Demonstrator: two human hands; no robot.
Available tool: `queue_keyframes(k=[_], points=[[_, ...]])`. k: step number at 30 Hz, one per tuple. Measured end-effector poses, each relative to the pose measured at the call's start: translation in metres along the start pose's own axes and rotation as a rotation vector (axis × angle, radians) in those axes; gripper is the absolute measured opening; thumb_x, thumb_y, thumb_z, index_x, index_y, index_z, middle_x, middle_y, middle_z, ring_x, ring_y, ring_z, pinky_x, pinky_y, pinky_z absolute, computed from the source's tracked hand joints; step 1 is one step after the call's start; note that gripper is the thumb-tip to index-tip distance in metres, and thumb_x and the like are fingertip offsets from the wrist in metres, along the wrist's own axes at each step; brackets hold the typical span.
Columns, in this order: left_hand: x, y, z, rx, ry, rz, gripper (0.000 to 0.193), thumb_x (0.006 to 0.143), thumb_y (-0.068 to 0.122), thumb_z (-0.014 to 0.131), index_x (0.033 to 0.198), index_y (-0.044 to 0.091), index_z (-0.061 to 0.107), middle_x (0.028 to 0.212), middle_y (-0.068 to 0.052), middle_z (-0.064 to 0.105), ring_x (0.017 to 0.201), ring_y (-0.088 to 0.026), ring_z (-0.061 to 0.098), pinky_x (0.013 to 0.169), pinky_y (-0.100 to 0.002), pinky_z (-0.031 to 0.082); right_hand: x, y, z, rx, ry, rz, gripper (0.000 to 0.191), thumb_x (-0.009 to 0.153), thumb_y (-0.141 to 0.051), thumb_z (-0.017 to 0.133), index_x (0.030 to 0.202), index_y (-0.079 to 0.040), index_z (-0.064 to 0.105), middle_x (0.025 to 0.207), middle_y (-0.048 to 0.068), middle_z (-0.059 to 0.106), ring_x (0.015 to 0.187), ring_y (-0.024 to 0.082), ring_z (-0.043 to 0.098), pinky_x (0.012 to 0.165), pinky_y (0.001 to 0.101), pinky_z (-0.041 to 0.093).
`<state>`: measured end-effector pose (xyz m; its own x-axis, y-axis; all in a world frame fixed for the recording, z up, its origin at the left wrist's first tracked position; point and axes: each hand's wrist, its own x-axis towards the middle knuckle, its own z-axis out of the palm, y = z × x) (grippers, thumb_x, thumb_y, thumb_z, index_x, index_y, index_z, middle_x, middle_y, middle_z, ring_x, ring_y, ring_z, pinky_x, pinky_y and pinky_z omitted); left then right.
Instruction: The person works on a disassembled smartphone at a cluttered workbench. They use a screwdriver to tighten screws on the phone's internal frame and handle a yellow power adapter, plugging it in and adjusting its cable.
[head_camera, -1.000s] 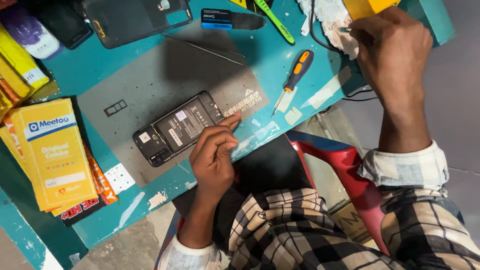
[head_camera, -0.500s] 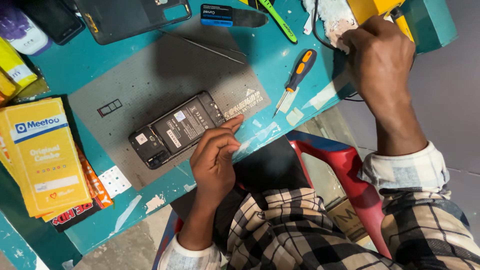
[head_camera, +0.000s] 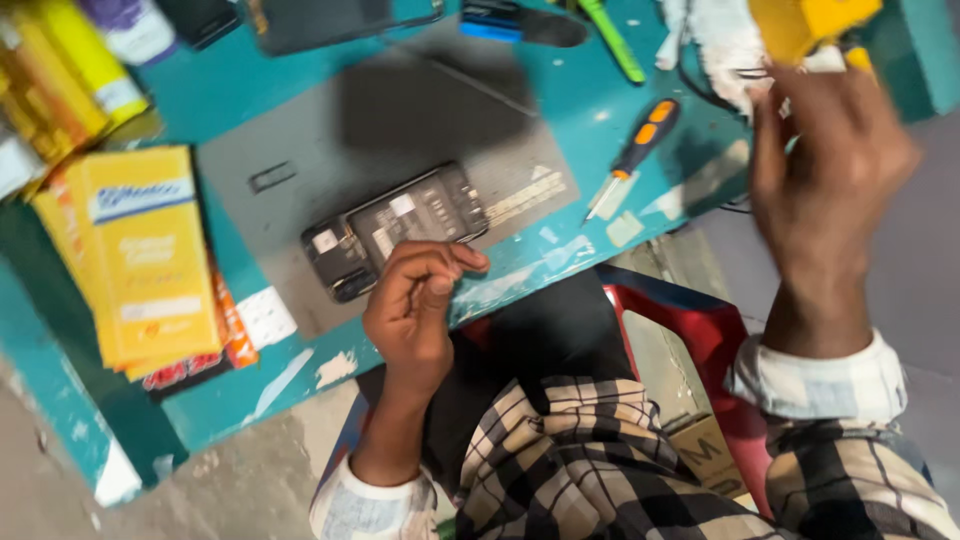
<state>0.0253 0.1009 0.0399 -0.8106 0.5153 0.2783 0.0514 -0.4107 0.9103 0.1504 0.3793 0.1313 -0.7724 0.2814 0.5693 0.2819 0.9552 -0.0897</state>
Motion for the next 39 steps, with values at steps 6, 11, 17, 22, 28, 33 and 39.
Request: queue_keyframes(k=[6, 11, 17, 22, 28, 33, 39], points=[[-0.005, 0.008, -0.025, -0.19, 0.121, -0.321, 0.017, 0.109, 0.011, 0.059, 0.11, -0.005, 0.064, 0.096, -0.009, 0.063, 0.085, -0.014, 0.061, 0.076, -0.029, 0.054, -0.007, -0.095, 0.04, 0.669, -0.185, -0.15, 0.025, 0.096, 0.002, 0.083, 0.119, 0.0, 0.074, 0.102, 0.013, 0.073, 0.08, 0.015, 0.068, 0.067, 0.0257, 0.053], [-0.002, -0.003, -0.038, -0.345, 0.116, -0.41, 0.023, 0.108, 0.016, 0.058, 0.115, -0.004, 0.066, 0.094, -0.006, 0.065, 0.081, -0.012, 0.061, 0.073, -0.027, 0.053, -0.005, -0.138, 0.079, 0.901, -0.2, -0.25, 0.038, 0.087, 0.002, 0.09, 0.12, 0.005, 0.071, 0.105, 0.014, 0.068, 0.077, 0.016, 0.064, 0.067, 0.0281, 0.05], [-0.007, -0.014, -0.044, -0.368, 0.048, -0.383, 0.02, 0.111, 0.015, 0.061, 0.117, -0.003, 0.067, 0.099, -0.005, 0.065, 0.088, -0.011, 0.06, 0.079, -0.026, 0.052, -0.009, -0.143, 0.106, 1.009, -0.139, -0.291, 0.034, 0.086, 0.005, 0.088, 0.116, 0.008, 0.071, 0.101, 0.018, 0.068, 0.078, 0.019, 0.066, 0.064, 0.0293, 0.05], [-0.008, -0.017, -0.041, -0.35, 0.051, -0.298, 0.02, 0.111, 0.017, 0.062, 0.115, -0.002, 0.068, 0.103, -0.005, 0.065, 0.088, -0.009, 0.06, 0.079, -0.025, 0.052, -0.015, -0.137, 0.114, 1.066, -0.148, -0.277, 0.025, 0.091, 0.011, 0.085, 0.113, 0.007, 0.073, 0.102, 0.018, 0.068, 0.083, 0.02, 0.069, 0.061, 0.0257, 0.052], [-0.009, -0.013, -0.04, -0.221, 0.051, -0.23, 0.022, 0.111, 0.018, 0.064, 0.114, -0.003, 0.07, 0.101, -0.006, 0.066, 0.083, -0.006, 0.061, 0.078, -0.024, 0.053, -0.014, -0.135, 0.118, 1.119, -0.168, -0.27, 0.019, 0.095, 0.01, 0.082, 0.11, 0.006, 0.072, 0.105, 0.017, 0.069, 0.082, 0.018, 0.071, 0.063, 0.0243, 0.056], [-0.009, -0.014, -0.04, -0.216, 0.039, -0.228, 0.023, 0.111, 0.017, 0.062, 0.119, -0.004, 0.07, 0.108, -0.008, 0.066, 0.085, -0.009, 0.064, 0.079, -0.026, 0.056, -0.018, -0.133, 0.114, 1.1, -0.217, -0.154, 0.014, 0.096, 0.006, 0.081, 0.108, 0.007, 0.072, 0.104, 0.016, 0.069, 0.072, 0.012, 0.065, 0.055, 0.0207, 0.048], [-0.009, -0.016, -0.04, -0.224, 0.037, -0.171, 0.026, 0.114, 0.014, 0.058, 0.131, -0.004, 0.066, 0.111, -0.01, 0.064, 0.093, -0.013, 0.067, 0.084, -0.027, 0.06, -0.021, -0.131, 0.112, 1.251, -0.311, -0.012, 0.007, 0.104, 0.0, 0.071, 0.109, 0.005, 0.069, 0.106, 0.014, 0.067, 0.065, 0.006, 0.063, 0.051, 0.0171, 0.048]])
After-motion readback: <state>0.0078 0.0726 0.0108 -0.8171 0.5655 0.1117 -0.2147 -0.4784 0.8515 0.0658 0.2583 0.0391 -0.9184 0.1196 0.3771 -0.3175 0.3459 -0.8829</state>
